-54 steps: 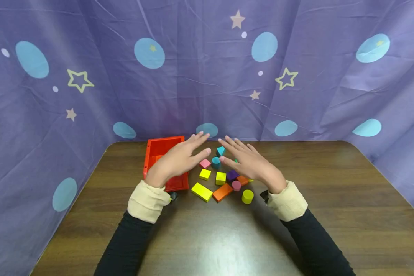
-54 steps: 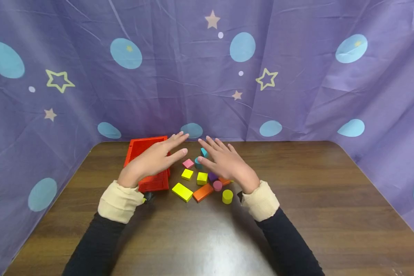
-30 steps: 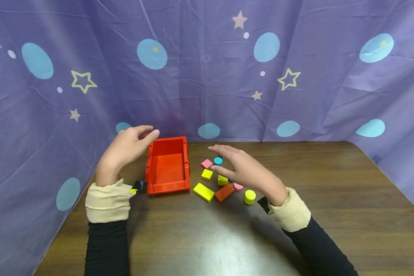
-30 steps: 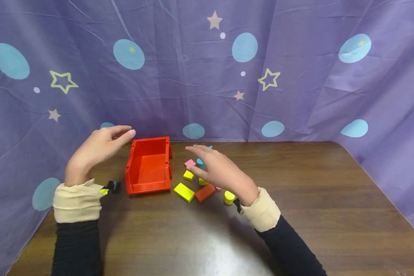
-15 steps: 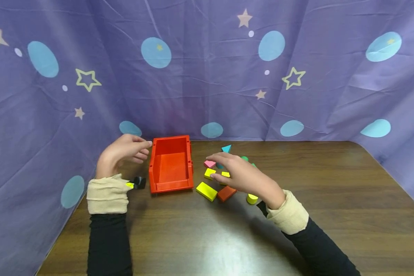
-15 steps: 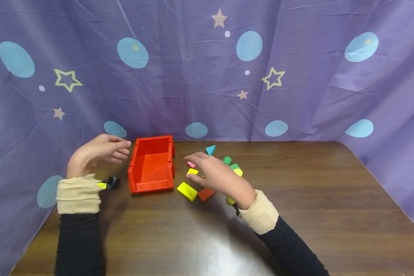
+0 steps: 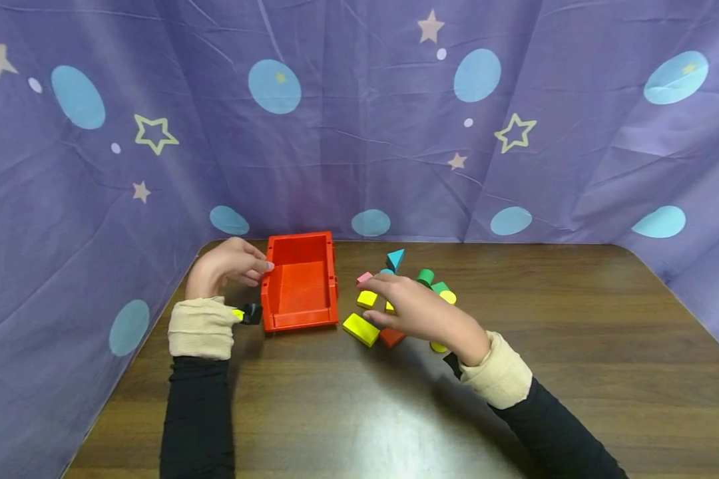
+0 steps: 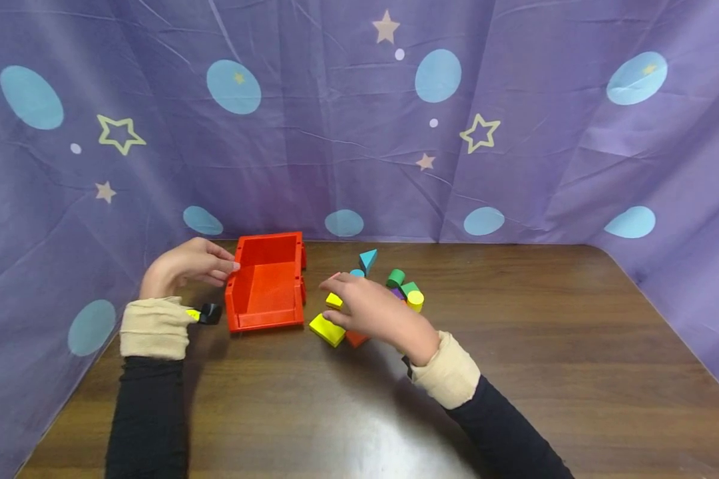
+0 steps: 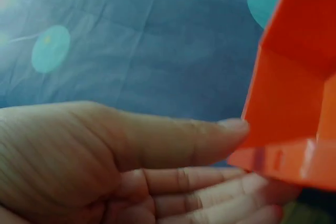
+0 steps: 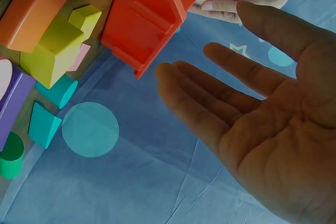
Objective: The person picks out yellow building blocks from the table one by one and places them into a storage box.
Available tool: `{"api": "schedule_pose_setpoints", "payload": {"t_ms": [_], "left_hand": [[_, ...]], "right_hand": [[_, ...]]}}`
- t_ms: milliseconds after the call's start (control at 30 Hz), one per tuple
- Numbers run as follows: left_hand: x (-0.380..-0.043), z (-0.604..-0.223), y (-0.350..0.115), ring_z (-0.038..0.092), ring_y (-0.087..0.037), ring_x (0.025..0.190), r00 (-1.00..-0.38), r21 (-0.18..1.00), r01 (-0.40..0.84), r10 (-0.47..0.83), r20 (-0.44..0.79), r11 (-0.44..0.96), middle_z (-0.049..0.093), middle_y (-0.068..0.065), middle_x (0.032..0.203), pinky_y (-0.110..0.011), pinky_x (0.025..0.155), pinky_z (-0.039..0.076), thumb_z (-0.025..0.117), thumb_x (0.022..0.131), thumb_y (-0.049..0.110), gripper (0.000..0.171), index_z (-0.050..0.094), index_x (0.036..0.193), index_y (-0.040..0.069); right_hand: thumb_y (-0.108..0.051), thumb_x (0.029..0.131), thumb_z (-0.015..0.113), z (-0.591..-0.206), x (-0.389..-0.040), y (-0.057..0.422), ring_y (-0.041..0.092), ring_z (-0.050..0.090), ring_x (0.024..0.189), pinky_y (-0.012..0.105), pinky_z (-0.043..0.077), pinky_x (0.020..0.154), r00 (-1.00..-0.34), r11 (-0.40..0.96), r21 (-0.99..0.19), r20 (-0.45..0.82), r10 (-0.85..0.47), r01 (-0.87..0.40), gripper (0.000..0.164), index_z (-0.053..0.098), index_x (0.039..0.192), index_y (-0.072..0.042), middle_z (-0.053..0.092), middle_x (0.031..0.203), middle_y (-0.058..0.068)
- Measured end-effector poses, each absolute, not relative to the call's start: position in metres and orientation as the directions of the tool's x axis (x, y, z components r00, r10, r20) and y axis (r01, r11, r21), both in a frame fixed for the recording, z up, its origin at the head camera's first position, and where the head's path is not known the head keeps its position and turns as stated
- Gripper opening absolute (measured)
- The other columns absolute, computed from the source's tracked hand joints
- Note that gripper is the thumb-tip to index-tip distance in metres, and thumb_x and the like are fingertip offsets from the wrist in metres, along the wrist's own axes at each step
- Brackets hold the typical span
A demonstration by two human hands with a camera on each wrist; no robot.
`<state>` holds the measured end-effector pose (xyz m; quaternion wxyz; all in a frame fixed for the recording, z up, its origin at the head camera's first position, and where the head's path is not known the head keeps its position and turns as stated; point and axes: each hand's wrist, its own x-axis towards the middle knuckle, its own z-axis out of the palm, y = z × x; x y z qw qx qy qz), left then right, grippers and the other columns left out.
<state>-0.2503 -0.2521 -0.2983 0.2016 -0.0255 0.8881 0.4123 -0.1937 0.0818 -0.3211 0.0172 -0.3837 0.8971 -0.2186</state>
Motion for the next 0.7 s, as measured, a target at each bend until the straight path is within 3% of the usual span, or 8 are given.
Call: {"api": "schedule_pose_setpoints", "payload": {"t_ms": [233,533,700], "left_hand": [[-0.257,-0.307,-0.260,0.071,-0.015,0.089,-0.917,0.757,-0.165,0.184,-0.354,0.632,0.070,-0.019,0.111,-0.045,0.097,0.060,0.066,0.097,0.009,0.057,0.041,0.139,-0.021],[-0.264,-0.319,-0.272,0.070,-0.009,0.085,-0.910,0.807,-0.147,0.241,-0.337,0.572,0.070,-0.010,0.107,-0.043,0.097,0.060,0.069,0.095,0.008,0.060,0.040,0.140,-0.019],[-0.267,-0.325,-0.279,0.068,-0.007,0.084,-0.900,0.850,-0.143,0.290,-0.325,0.507,0.070,-0.001,0.096,-0.039,0.093,0.062,0.066,0.095,0.004,0.058,0.036,0.140,-0.020]], "right_hand": [[-0.021,0.097,0.070,-0.323,-0.192,0.079,0.026,0.065,0.119,0.039,0.056,0.103,-0.704,0.623,-0.382,0.117,-0.700,-0.683,0.042,0.062,0.135,-0.004,0.063,0.138,0.012],[-0.021,0.097,0.071,-0.327,-0.193,0.076,0.025,0.065,0.120,0.038,0.056,0.103,-0.699,0.622,-0.381,0.097,-0.709,-0.684,0.041,0.063,0.133,-0.003,0.064,0.136,0.012],[-0.020,0.097,0.071,-0.330,-0.193,0.075,0.025,0.064,0.122,0.039,0.055,0.104,-0.689,0.613,-0.381,0.096,-0.719,-0.692,0.042,0.063,0.134,-0.002,0.066,0.134,0.012]]}}
